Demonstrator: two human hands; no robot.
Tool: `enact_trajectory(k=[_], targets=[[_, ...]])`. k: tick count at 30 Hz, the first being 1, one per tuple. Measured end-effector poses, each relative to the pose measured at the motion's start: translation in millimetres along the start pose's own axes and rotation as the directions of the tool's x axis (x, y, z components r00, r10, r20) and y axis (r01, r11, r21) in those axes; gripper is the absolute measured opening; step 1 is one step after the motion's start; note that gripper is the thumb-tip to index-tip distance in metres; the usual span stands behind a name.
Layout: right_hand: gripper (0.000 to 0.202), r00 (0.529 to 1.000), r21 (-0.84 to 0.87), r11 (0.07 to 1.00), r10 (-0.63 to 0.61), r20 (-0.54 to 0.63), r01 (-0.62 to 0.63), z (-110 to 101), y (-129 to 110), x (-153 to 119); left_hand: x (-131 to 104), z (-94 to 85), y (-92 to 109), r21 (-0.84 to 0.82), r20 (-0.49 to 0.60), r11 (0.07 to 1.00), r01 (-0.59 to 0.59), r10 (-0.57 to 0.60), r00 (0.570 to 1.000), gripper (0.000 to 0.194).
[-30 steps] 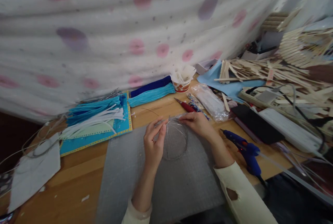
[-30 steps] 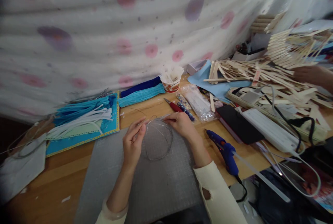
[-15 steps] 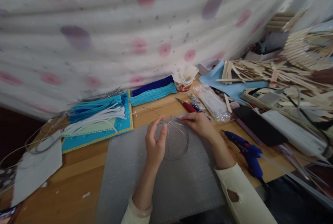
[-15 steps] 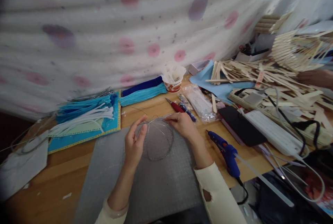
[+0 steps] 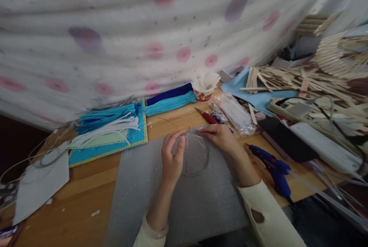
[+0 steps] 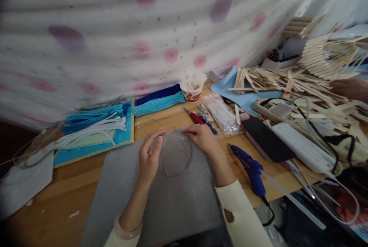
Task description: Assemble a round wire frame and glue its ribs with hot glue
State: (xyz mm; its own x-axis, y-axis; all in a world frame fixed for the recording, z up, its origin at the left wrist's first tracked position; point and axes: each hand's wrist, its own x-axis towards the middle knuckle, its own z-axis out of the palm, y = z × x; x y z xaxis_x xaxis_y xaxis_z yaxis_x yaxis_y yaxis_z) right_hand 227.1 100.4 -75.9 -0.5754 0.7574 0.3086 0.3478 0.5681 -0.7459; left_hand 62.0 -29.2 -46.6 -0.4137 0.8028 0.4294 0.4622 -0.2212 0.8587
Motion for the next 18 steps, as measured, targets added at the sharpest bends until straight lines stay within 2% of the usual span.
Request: enact_trajectory(k=[9, 18], targets=[[0.021, 1.000, 0.005, 1.000, 0.007, 0.009, -0.007, -1.7, -3.6, 1.0, 0.0, 0.3, -0.8, -0.018, -0.015, 1.000, -0.006, 0.006, 1.000, 0.021], [0.021, 0.999, 0.019, 0.999, 0.045, 0.021, -0.045, -0.7, 0.0, 0.6, -2.3, 0.1, -4.8, -0.067, -0.001, 0.997, 0.032, -0.032, 0.999, 0.031]])
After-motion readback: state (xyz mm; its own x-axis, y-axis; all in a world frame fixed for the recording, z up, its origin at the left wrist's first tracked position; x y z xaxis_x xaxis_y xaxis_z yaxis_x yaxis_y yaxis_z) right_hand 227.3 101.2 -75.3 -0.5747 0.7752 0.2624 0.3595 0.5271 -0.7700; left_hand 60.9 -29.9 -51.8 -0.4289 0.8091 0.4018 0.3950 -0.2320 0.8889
